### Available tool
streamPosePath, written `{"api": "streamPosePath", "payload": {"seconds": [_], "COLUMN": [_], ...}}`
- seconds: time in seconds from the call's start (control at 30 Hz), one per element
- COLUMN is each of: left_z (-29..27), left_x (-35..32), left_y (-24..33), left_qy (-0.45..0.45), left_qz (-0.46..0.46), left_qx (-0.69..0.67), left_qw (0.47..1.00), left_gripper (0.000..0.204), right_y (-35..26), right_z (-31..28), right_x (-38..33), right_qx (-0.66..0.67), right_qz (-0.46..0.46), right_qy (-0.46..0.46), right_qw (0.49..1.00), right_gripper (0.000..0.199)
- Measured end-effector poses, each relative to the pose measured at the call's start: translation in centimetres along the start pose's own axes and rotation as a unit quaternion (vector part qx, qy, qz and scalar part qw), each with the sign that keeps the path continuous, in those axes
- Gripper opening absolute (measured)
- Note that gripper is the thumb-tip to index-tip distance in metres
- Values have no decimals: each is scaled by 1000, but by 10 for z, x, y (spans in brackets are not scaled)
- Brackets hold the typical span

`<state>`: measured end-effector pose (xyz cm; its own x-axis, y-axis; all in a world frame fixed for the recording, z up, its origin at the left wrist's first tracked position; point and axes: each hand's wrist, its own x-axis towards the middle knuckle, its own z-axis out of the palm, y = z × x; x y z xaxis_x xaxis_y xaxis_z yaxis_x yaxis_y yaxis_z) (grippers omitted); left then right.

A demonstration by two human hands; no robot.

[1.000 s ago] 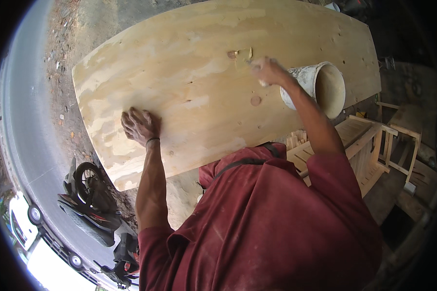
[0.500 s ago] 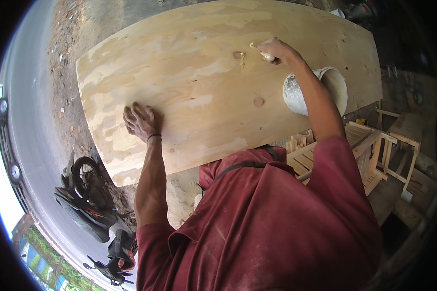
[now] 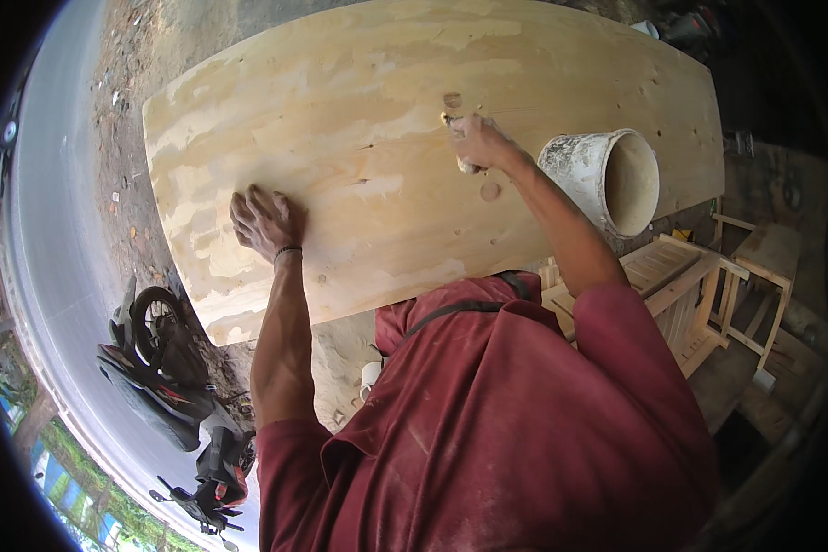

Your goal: The person applies wood filler to a large wooden board by hand using a small putty knife, repeatedly dipping the tool into a bucket of filler and smoothing it over the surface and into holes.

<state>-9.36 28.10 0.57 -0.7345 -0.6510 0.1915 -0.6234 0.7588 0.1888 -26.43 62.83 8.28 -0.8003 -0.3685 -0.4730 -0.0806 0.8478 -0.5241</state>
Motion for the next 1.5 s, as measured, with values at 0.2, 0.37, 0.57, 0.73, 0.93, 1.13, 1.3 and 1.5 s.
{"api": "streamPosePath", "payload": {"seconds": [0.2,0.37,0.57,0.73,0.93,1.13,1.3,1.5], "left_z": [-5,-5,-2,-4,-5,-2,-3,-3], "left_x": [-2,-2,0,-1,-2,0,1,-4], "left_y": [0,-4,-2,1,0,2,10,-4], "left_qy": [-1,3,-1,-8,-8,-2,-20,-17], "left_qz": [-1,2,-1,-9,-6,-2,-1,-12], "left_qx": [-6,-5,-10,-15,-12,-11,-20,22], "left_qw": [1000,1000,1000,1000,1000,1000,1000,1000], "left_gripper": [57,57,58,57,56,56,56,57], "right_y": [0,5,10,-14,49,130,111,23], "right_z": [-12,-24,-22,-73,-99,-117,-37,-58], "right_x": [6,4,-3,-3,6,0,33,-33], "right_qx": [10,55,-6,-117,-334,-295,-255,-172], "right_qz": [10,28,28,62,32,85,72,106], "right_qy": [-9,-138,-139,-114,-117,-43,128,-113], "right_qw": [1000,989,990,985,935,951,956,973], "right_gripper": [21,21,18,27,53,32,29,19]}}
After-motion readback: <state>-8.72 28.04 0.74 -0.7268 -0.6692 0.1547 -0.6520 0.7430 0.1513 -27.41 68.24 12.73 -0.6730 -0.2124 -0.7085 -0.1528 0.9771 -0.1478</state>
